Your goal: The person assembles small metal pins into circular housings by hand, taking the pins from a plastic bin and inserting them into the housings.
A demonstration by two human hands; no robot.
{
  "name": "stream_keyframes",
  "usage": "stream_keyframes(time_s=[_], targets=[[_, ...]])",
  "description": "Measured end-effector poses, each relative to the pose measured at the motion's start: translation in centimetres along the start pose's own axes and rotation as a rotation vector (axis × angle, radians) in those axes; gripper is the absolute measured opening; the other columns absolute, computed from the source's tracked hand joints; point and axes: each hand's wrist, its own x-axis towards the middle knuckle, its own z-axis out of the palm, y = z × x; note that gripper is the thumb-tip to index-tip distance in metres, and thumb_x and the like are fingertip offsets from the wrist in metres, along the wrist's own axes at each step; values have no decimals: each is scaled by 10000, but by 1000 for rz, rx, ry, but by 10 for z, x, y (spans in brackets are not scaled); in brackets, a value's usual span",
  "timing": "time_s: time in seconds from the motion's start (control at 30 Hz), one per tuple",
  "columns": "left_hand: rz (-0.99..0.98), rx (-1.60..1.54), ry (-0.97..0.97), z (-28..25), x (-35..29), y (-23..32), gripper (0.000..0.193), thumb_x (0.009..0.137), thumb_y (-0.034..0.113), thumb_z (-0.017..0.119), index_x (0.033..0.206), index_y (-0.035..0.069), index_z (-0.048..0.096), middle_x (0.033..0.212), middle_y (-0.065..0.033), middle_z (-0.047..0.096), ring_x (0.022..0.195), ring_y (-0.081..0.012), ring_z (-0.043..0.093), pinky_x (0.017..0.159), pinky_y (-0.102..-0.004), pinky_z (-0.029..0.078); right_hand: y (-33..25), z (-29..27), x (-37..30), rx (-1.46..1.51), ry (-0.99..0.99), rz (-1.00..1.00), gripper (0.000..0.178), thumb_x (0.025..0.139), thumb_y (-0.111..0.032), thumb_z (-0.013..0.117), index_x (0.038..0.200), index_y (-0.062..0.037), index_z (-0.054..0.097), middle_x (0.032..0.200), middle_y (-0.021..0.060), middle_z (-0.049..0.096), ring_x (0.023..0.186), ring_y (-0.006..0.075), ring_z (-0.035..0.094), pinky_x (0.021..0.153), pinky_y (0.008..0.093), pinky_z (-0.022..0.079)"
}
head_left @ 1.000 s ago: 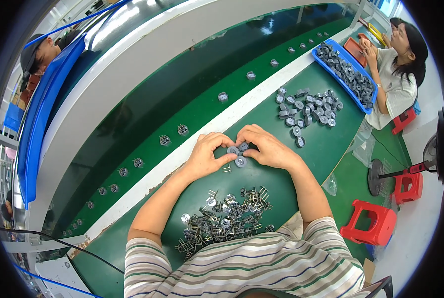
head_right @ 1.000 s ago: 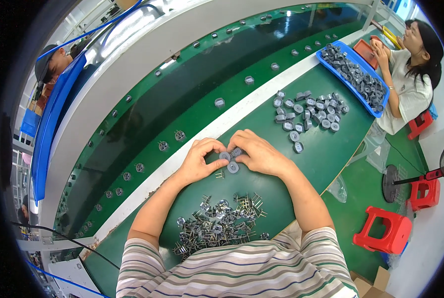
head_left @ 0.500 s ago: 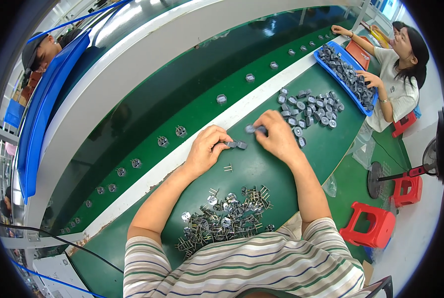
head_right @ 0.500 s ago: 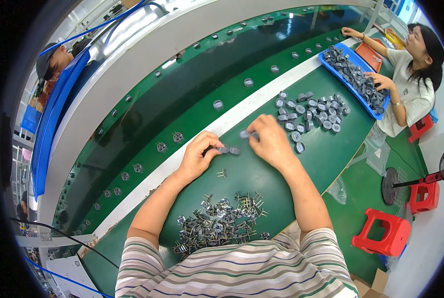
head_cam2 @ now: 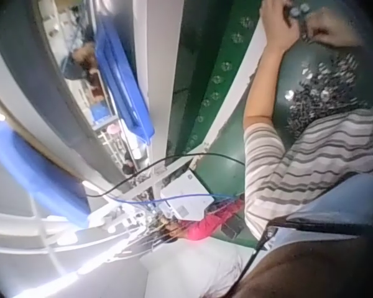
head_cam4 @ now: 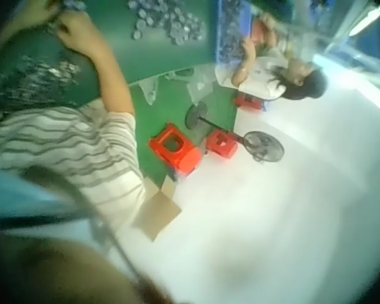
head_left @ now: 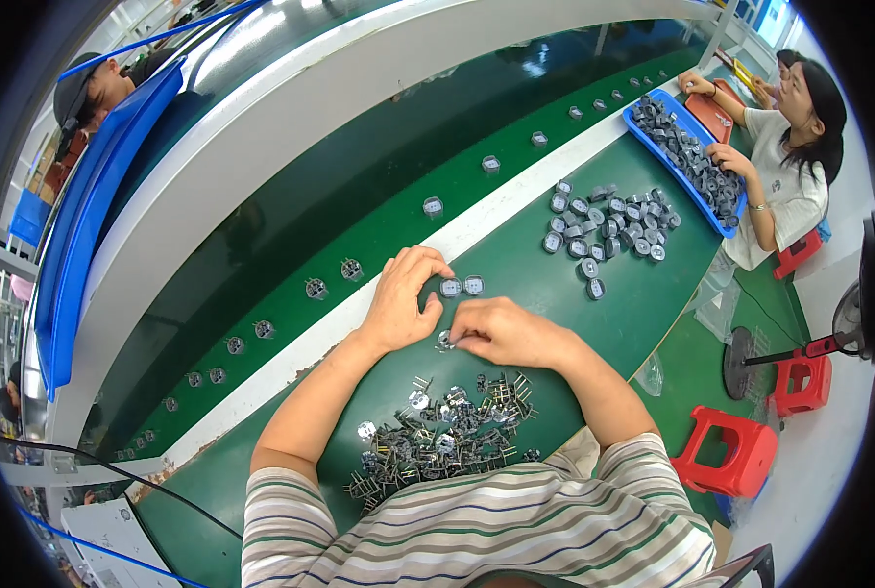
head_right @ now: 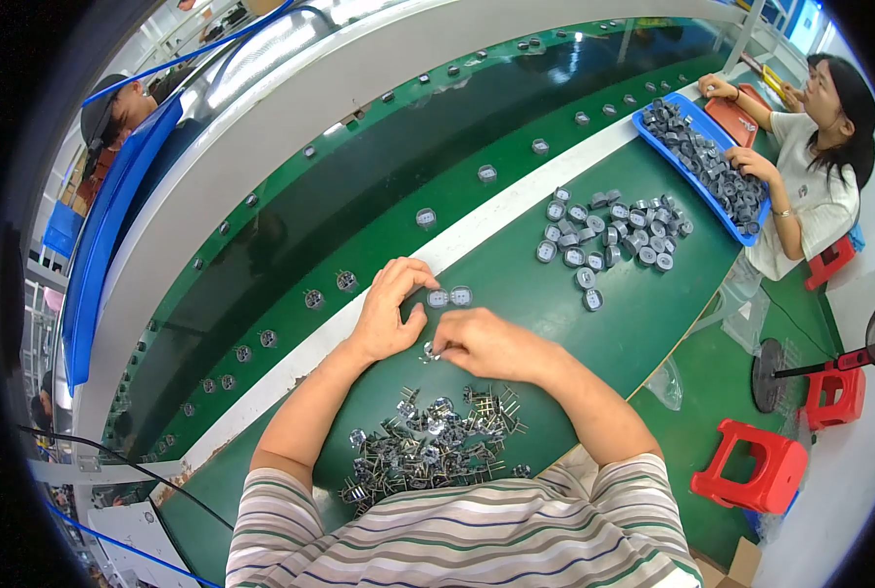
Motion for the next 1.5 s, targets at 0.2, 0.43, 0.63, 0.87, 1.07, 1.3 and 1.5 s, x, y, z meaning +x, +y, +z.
stream_keyframes(time_s=[0.2,0.43,0.63,0.87,1.07,1.3,1.5], targets=[[35,99,-117,1,-2,3,393,852,143,811,1224,101,694,1157,-58,654,1129,-277,595,935,-415,401,-4,-44,-1,56,114,375,141,874,-53,746,1008,-11,766,875,132,741,804,280,732,763,396,591],[-51,44,42,11,-5,-15,340,849,143,814,1170,93,713,1142,-58,659,1099,-273,602,919,-419,418,-9,7,5,-6,3,-81,331,868,-87,803,1182,-47,708,1151,114,631,1108,322,643,944,416,540],[-85,99,4,6,-2,-2,342,842,140,811,1167,97,710,1148,-64,654,1113,-278,598,929,-420,425,5,-11,2,-79,81,73,136,861,-31,767,991,-18,729,1018,128,649,1071,352,656,912,441,540],[-13,109,-59,2,-2,5,402,807,190,884,1156,91,712,1100,-56,667,1070,-256,605,952,-396,400,9,-47,-6,-369,224,102,126,863,25,741,974,-34,732,1059,100,671,1041,315,644,911,416,529],[-34,91,-48,10,-4,5,388,786,230,904,1108,102,729,1033,-30,670,1059,-254,602,929,-413,395,-1,-38,-4,-524,350,323,95,857,-60,779,919,-21,717,966,93,694,934,308,646,819,426,508],[-44,76,-68,19,-10,10,406,756,309,919,1042,98,724,987,-22,664,1050,-262,597,920,-422,397,23,-17,6,-172,453,192,72,877,-100,767,899,-36,745,920,97,706,948,316,648,829,438,492],[-50,78,-59,21,-11,9,427,730,333,932,1025,100,728,982,-27,661,1041,-266,596,915,-418,399,6,-15,7,-356,346,128,51,874,-88,765,890,-47,739,909,88,688,923,298,631,828,419,482]])
